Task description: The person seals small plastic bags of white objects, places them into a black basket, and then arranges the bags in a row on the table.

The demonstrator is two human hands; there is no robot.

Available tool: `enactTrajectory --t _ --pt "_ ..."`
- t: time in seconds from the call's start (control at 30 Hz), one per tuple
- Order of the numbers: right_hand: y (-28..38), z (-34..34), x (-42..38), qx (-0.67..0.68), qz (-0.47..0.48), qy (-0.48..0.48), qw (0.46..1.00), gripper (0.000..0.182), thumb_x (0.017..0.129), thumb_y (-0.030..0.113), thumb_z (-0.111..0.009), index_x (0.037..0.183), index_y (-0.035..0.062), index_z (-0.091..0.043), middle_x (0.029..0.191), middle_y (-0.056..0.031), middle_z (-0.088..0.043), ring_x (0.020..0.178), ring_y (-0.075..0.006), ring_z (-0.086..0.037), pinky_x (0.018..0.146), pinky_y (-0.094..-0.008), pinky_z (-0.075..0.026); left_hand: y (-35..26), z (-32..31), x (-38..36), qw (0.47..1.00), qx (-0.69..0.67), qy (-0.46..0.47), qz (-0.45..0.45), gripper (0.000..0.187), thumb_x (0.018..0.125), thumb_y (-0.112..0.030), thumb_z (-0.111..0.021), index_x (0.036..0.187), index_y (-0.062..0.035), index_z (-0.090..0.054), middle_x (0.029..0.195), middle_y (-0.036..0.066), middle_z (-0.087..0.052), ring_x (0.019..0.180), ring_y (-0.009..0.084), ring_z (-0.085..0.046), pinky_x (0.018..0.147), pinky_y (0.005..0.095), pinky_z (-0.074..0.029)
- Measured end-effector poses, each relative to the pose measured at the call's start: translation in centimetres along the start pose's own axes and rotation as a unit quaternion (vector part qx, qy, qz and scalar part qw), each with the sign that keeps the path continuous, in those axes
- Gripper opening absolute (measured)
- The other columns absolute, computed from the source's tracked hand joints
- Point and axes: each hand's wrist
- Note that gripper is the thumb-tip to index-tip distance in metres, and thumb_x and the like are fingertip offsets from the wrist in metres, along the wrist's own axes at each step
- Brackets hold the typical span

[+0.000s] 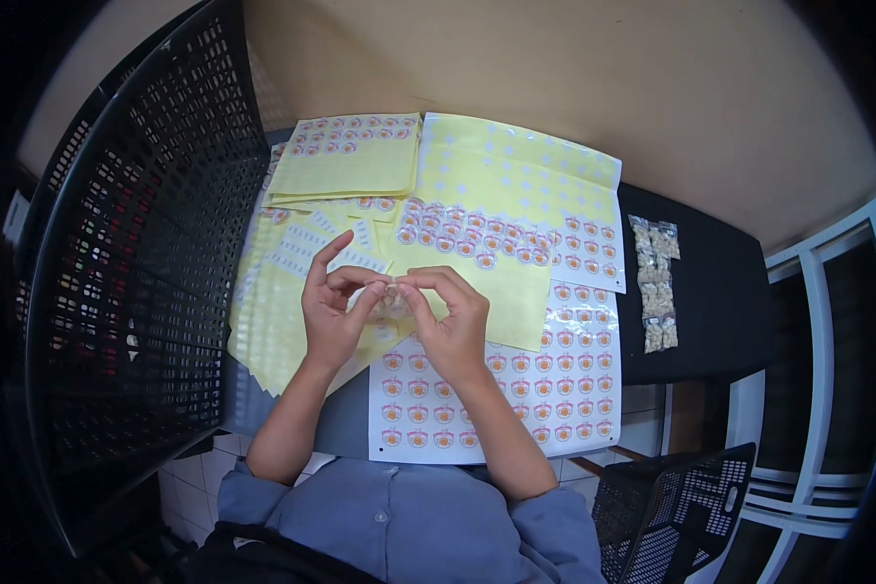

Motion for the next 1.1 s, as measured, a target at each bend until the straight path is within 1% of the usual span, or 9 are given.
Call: enactTrajectory --t 0.27,0.4,0.53,0.7,0.9,1.0,1.03,1.07,1.1 --pt "0.2 0.0 0.1 -0.017 0.012 -0.013 1.000 0.006 0.073 0.005 -0.061 0.076 0.0006 -0.063 0.076 -0.0106 -0.061 0.072 -0.0180 -0.059 0.067 -0.0259 -0.045 0.0 0.8 0.4 1.000 0.004 0.019 -0.014 0.049 0.080 0.001 -0.051 0.122 0.0041 -0.027 0.082 0.011 -0.062 0.083 0.0137 -0.058 0.076 0.0245 -0.045" --pt "1.1 -0.8 0.7 -0.050 0.046 0.008 0.998 0.015 0.073 0.008 -0.062 0.086 -0.0007 -0.059 0.084 -0.0122 -0.060 0.080 -0.0203 -0.058 0.071 -0.0279 -0.044 -0.2 1.8 1.1 0.999 0.015 -0.011 -0.044 0.047 0.081 0.000 -0.050 0.121 0.0031 -0.028 0.081 0.010 -0.061 0.078 0.0132 -0.058 0.075 0.0245 -0.045" --pt "2.7 -1.7 2.0 -0.062 0.067 0.038 0.995 0.026 0.074 0.011 -0.060 0.097 -0.0007 -0.053 0.095 -0.0147 -0.056 0.088 -0.0240 -0.055 0.076 -0.0316 -0.042 -0.3 5.5 2.8 0.950 -0.146 -0.261 -0.092 0.047 0.081 -0.001 -0.052 0.121 -0.0004 -0.029 0.089 0.007 -0.055 0.078 0.0098 -0.052 0.070 0.0211 -0.043" --pt "-0.3 -3.5 2.3 -0.156 0.059 0.187 0.968 0.035 0.070 0.012 -0.061 0.101 -0.0018 -0.050 0.105 -0.0161 -0.052 0.097 -0.0309 -0.050 0.082 -0.0344 -0.041 0.1 7.2 3.3 0.938 -0.206 -0.261 -0.096 0.045 0.081 0.000 -0.050 0.121 0.0001 -0.029 0.093 0.007 -0.054 0.083 0.0089 -0.052 0.073 0.0218 -0.044" --pt "-2.2 -6.1 0.9 -0.208 0.061 0.226 0.949 0.046 0.067 0.016 -0.065 0.105 -0.0028 -0.048 0.115 -0.0169 -0.046 0.107 -0.0305 -0.044 0.089 -0.0357 -0.038 0.3 8.3 3.3 0.946 -0.211 -0.224 -0.105 0.039 0.083 -0.006 -0.052 0.118 -0.0020 -0.037 0.093 0.004 -0.054 0.085 0.0078 -0.051 0.073 0.0210 -0.044" --pt "-1.9 -6.2 0.9 -0.220 0.062 0.224 0.947 0.046 0.066 0.016 -0.066 0.105 -0.0023 -0.049 0.116 -0.0166 -0.045 0.111 -0.0302 -0.041 0.091 -0.0369 -0.035 -0.6 9.2 3.1 0.927 -0.292 -0.223 -0.074 0.033 0.083 -0.007 -0.051 0.114 -0.0018 -0.041 0.091 0.003 -0.053 0.082 0.0084 -0.051 0.072 0.0218 -0.044" --pt "-1.7 -6.1 0.9 -0.219 0.054 0.223 0.948 0.046 0.066 0.016 -0.066 0.105 -0.0024 -0.049 0.117 -0.0163 -0.045 0.112 -0.0299 -0.040 0.092 -0.0374 -0.034 -0.8 9.8 3.0 0.879 -0.457 -0.121 -0.063 0.033 0.082 -0.007 -0.052 0.114 -0.0017 -0.042 0.088 0.002 -0.053 0.080 0.0094 -0.050 0.071 0.0230 -0.044" --pt "-1.6 -5.8 0.8 -0.219 0.054 0.224 0.948 0.046 0.066 0.016 -0.066 0.105 -0.0024 -0.049 0.117 -0.0163 -0.045 0.112 -0.0299 -0.040 0.092 -0.0374 -0.034 -1.1 10.1 2.8 0.796 -0.603 -0.015 -0.049 0.033 0.082 -0.007 -0.052 0.113 -0.0016 -0.042 0.086 0.001 -0.053 0.078 0.0104 -0.049 0.070 0.0241 -0.044" --pt "-1.4 -5.3 0.8 -0.243 0.061 0.218 0.943 0.047 0.066 0.016 -0.067 0.104 -0.0027 -0.049 0.116 -0.0163 -0.045 0.112 -0.0301 -0.040 0.092 -0.0376 -0.034 -1.6 10.0 2.7 0.739 -0.673 0.001 -0.025 0.033 0.078 -0.006 -0.054 0.110 -0.0013 -0.044 0.082 0.001 -0.053 0.076 0.0122 -0.048 0.066 0.0255 -0.043"
Point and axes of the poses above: each hand's wrist, its own x-axis towards the middle knuckle, its own z-axis out of the back of the hand, y = z × x
